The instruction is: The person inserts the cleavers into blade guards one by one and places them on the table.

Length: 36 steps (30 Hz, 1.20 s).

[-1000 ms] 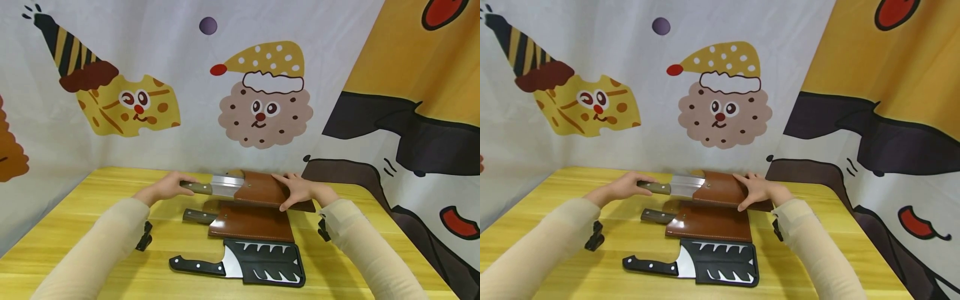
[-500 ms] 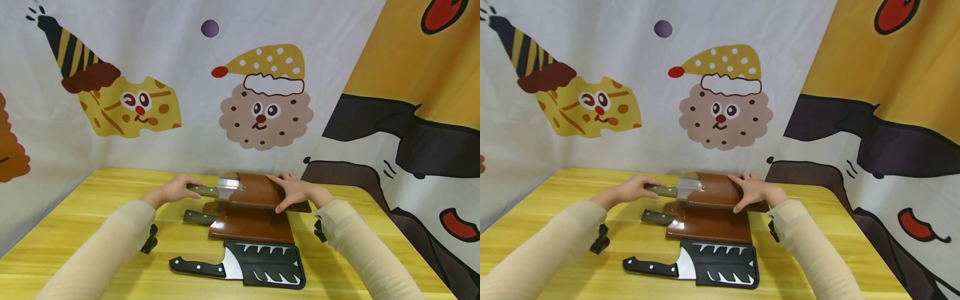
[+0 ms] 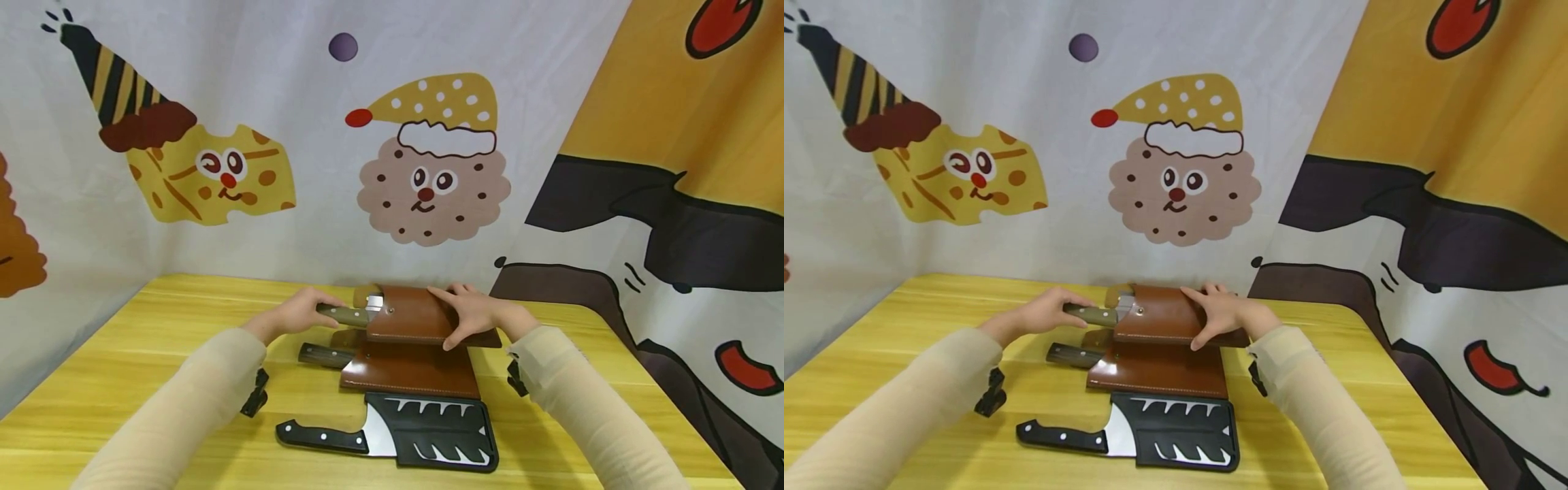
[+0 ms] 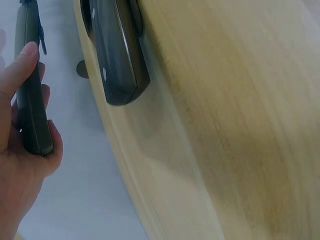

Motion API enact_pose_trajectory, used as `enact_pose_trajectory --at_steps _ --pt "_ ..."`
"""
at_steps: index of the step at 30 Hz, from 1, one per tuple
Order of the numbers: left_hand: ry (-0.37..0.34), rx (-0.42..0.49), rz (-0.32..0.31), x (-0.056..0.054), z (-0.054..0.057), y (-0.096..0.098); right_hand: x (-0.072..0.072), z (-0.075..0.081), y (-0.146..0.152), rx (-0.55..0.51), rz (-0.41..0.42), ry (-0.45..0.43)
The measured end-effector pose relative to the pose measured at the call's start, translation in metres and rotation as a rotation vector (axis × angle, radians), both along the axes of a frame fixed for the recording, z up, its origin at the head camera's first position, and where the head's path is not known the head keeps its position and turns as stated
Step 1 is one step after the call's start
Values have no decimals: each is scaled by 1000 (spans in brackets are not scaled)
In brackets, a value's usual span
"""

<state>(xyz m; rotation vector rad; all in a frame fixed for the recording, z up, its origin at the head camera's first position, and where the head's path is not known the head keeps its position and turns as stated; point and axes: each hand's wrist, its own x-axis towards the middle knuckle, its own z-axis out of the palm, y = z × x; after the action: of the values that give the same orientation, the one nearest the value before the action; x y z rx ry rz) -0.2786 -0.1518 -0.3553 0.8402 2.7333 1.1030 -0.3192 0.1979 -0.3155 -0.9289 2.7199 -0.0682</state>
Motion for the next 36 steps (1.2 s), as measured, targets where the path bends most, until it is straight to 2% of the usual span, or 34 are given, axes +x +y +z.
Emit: enact_pose_trajectory --at_steps 6,12,19,26,36 --pt "-10 4 -2 1 0 4 1 0 0 2 1 -9" --pt "-31 -12 23 2 1 7 2 -1 -3 0 -11 -21" --pt "-10 -26 32 -1 9 10 -1 -2 -8 -19 -22 -15" --pt "-1 -59 -14 -4 18 19 -2 2 -21 -36 -6 -20" --pt "-20 -36 14 -13 13 17 -14 0 -27 -50 -19 -22"
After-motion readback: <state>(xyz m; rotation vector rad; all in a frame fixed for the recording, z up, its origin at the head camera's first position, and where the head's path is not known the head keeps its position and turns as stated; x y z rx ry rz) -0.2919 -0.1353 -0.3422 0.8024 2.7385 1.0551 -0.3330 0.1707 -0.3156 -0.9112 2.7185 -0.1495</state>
